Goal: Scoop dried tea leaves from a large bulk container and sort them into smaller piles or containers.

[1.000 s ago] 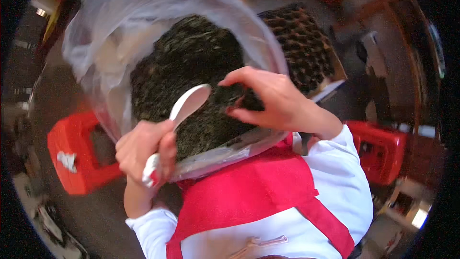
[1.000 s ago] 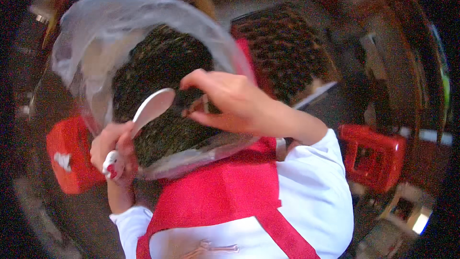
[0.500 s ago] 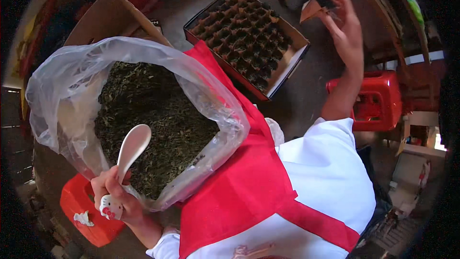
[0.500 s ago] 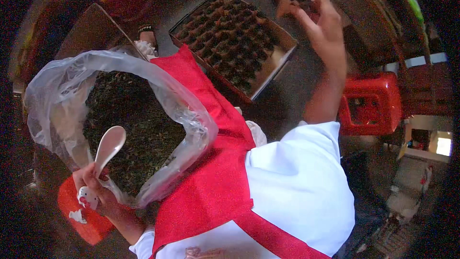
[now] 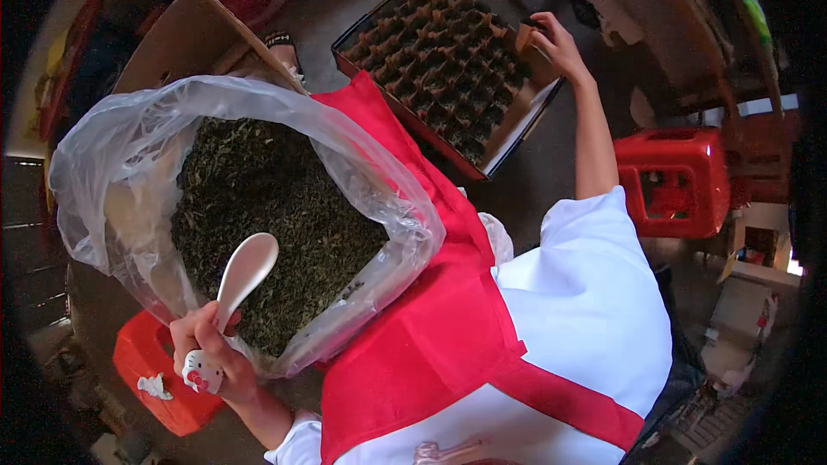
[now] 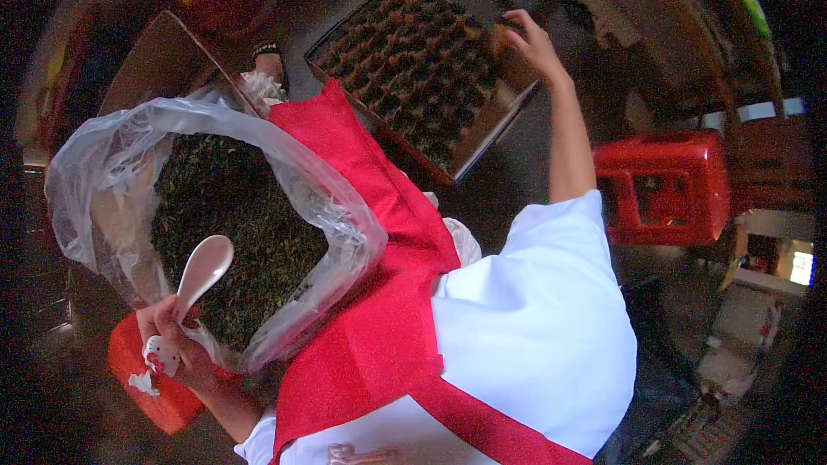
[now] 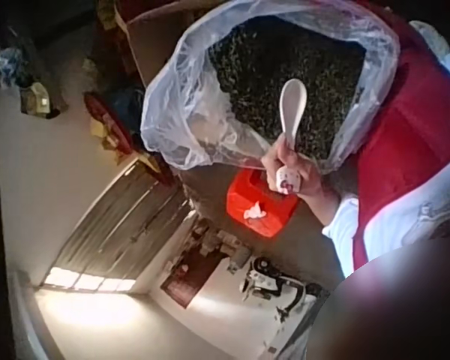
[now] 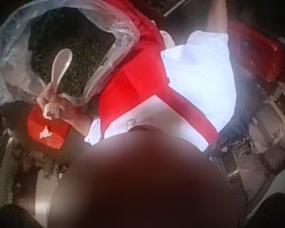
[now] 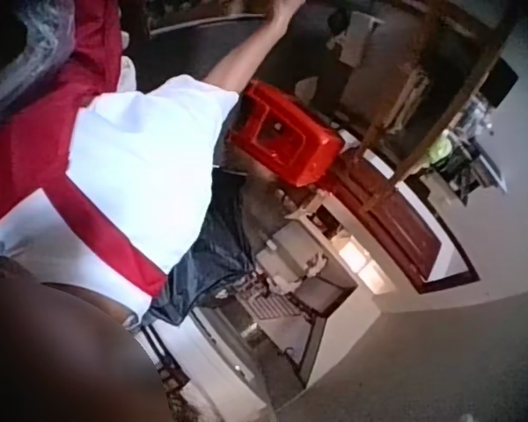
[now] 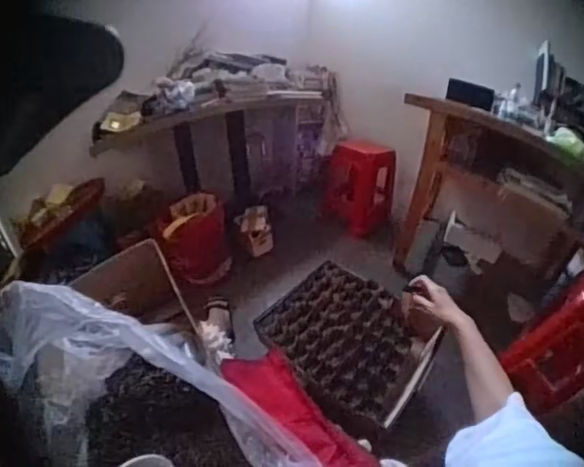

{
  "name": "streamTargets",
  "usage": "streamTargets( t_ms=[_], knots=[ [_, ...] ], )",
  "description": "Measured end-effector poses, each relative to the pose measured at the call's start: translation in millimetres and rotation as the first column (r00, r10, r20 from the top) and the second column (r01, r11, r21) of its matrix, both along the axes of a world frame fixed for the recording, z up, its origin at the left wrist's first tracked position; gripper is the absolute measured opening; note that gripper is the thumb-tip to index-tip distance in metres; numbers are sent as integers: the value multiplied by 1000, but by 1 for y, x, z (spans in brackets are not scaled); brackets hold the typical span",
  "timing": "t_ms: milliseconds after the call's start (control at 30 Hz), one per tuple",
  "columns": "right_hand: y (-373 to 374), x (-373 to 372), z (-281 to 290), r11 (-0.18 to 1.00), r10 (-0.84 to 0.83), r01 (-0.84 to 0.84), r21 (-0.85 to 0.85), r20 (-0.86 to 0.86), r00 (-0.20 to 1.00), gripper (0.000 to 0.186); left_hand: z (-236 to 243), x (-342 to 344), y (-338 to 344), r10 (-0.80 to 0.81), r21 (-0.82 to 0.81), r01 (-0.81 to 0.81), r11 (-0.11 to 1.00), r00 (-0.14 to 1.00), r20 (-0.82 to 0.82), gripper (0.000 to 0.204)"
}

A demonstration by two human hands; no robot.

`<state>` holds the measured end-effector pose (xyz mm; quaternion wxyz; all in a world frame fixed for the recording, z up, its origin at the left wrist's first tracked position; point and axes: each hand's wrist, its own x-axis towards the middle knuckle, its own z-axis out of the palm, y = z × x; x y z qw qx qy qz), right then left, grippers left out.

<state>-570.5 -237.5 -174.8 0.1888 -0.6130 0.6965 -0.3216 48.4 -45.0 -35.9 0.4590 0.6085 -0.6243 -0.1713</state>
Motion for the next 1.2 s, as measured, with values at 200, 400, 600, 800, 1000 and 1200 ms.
streamTargets(
  t_ms=[200,400,600,800,1000,1200],
  knots=[
    [-16,-8,-31,990,103,-97,105,-49,993,41,0,-4,-5,-26,22,25,999,1000,7,30],
    [-20,9,-26,982,107,-130,138,164,981,57,3,-4,-6,-49,63,48,997,999,15,27],
    [-25,-12,-33,987,121,-133,89,137,983,57,7,-8,-26,-188,107,163,981,937,295,8],
    [-38,94,48,971,97,-103,-216,-39,994,32,-6,-28,-61,-358,73,449,890,591,723,15],
    [-51,288,155,527,631,-698,-485,-326,704,24,-32,-58,-77,-552,225,505,833,742,379,17],
    [-98,415,178,192,821,-911,-366,-448,353,26,-35,-55,-76,-310,553,557,620,821,-480,23]
  ],
)
